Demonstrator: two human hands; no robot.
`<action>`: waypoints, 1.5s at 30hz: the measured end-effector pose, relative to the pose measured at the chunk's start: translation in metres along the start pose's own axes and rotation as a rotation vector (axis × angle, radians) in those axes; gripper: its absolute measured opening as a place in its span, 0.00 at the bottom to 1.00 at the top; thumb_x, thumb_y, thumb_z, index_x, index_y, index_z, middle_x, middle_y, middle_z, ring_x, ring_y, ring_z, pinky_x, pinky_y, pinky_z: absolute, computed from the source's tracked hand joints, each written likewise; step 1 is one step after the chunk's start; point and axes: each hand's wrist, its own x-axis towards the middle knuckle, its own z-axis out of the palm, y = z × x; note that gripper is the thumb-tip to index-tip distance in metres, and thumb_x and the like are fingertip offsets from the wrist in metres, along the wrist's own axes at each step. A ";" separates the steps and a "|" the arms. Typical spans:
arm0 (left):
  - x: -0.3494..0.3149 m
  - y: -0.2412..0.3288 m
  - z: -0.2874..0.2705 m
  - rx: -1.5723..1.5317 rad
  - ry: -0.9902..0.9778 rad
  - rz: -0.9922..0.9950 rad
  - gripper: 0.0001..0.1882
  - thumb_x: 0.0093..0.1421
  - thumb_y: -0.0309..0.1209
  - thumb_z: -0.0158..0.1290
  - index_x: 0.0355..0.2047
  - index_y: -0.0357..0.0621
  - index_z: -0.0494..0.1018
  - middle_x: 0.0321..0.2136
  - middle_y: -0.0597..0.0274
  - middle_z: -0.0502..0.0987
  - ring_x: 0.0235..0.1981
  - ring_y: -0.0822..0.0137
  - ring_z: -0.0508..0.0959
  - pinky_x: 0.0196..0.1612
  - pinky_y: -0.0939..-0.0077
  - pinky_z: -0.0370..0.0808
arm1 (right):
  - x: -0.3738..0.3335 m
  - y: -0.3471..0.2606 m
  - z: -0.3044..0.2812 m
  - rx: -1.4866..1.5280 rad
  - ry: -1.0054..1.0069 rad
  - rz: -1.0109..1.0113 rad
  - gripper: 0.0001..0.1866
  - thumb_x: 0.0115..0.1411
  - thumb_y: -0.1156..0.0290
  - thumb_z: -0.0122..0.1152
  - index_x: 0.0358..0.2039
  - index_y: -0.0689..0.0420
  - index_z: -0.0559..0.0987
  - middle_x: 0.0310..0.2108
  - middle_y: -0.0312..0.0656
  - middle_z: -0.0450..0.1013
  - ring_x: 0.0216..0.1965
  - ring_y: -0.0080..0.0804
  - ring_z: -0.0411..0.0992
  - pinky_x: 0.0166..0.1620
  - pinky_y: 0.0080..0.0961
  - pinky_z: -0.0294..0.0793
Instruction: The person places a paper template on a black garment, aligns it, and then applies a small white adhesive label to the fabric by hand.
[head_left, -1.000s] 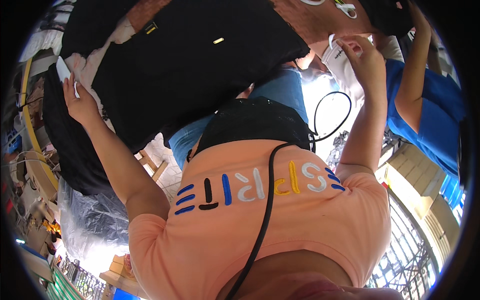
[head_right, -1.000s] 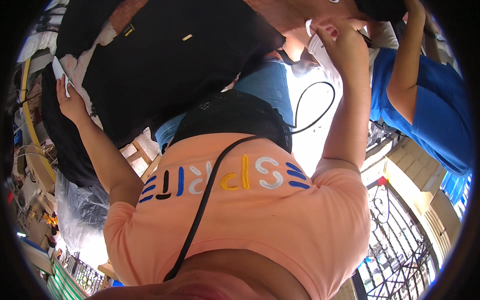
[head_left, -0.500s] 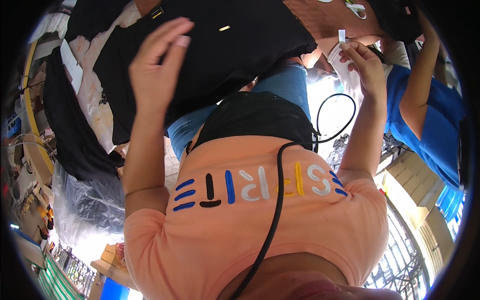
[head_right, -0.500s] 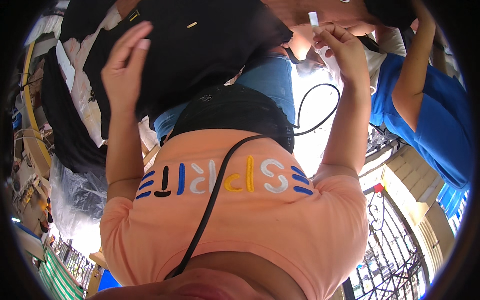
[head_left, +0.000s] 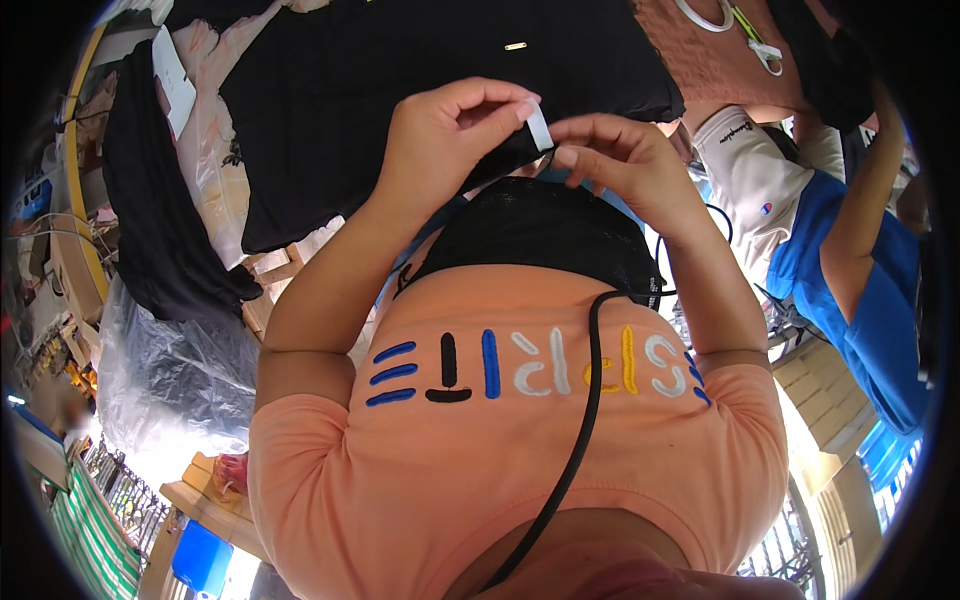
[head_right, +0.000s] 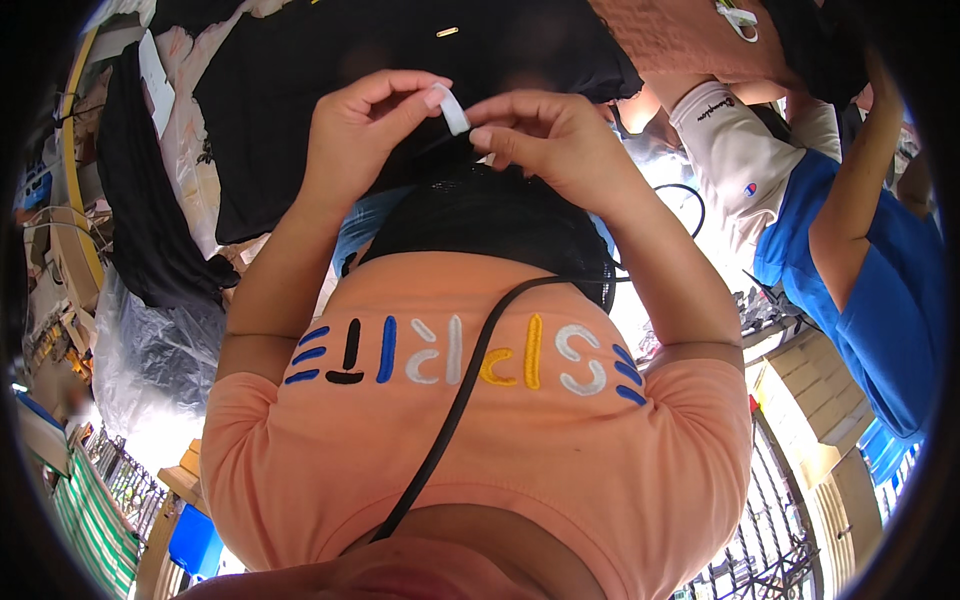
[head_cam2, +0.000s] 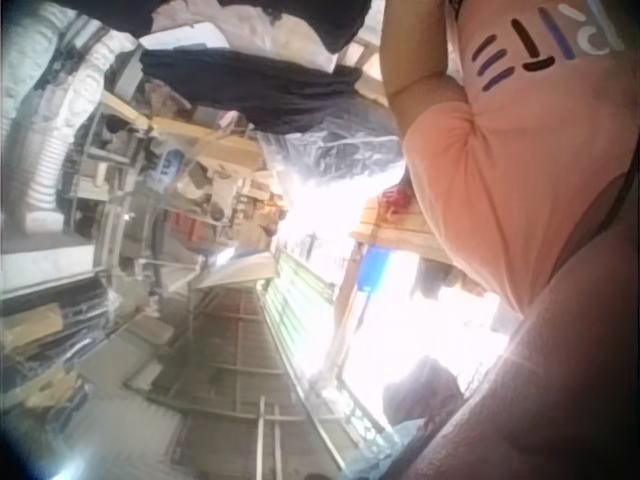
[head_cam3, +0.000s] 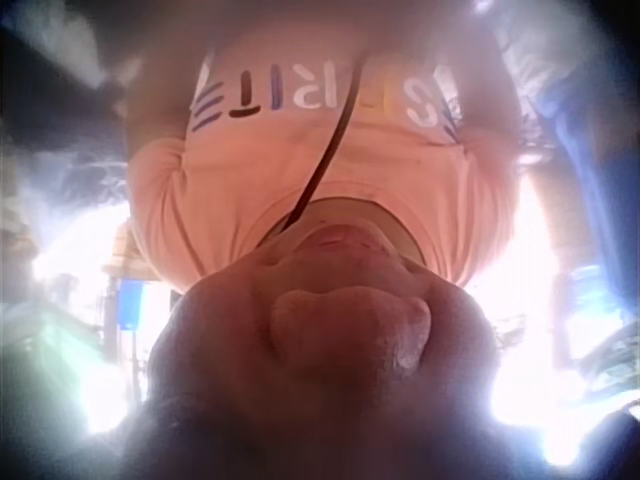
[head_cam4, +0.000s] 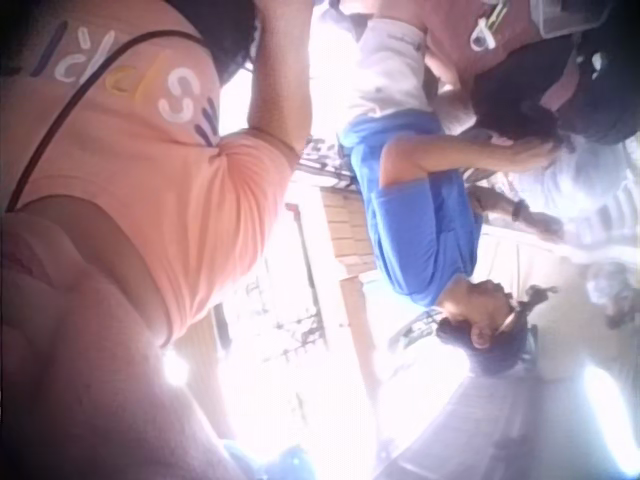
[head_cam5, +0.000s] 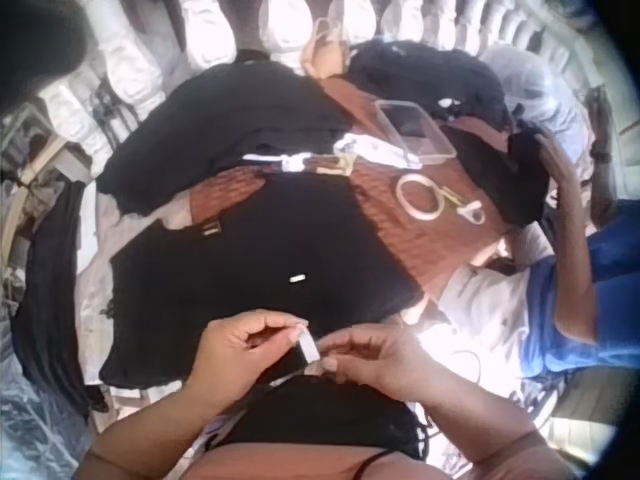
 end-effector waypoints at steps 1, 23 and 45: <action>0.004 -0.003 -0.003 -0.019 0.011 0.006 0.12 0.65 0.29 0.62 0.47 0.39 0.84 0.38 0.62 0.85 0.38 0.76 0.82 0.46 0.84 0.78 | 0.002 0.001 0.002 -0.082 0.052 -0.068 0.16 0.63 0.67 0.70 0.51 0.55 0.83 0.35 0.33 0.82 0.33 0.17 0.78 0.35 0.17 0.76; 0.084 -0.016 -0.026 0.572 0.186 0.422 0.06 0.57 0.31 0.65 0.33 0.44 0.85 0.39 0.59 0.83 0.43 0.55 0.81 0.49 0.64 0.77 | 0.076 -0.013 0.000 -1.032 0.320 -0.966 0.08 0.54 0.71 0.74 0.35 0.53 0.85 0.32 0.35 0.78 0.27 0.32 0.78 0.30 0.25 0.77; 0.092 -0.029 -0.023 0.592 0.174 0.403 0.06 0.56 0.29 0.65 0.32 0.40 0.85 0.38 0.57 0.85 0.41 0.54 0.82 0.48 0.64 0.78 | 0.086 0.002 0.000 -1.046 0.336 -0.941 0.06 0.54 0.71 0.74 0.33 0.53 0.86 0.29 0.34 0.77 0.27 0.32 0.78 0.30 0.24 0.77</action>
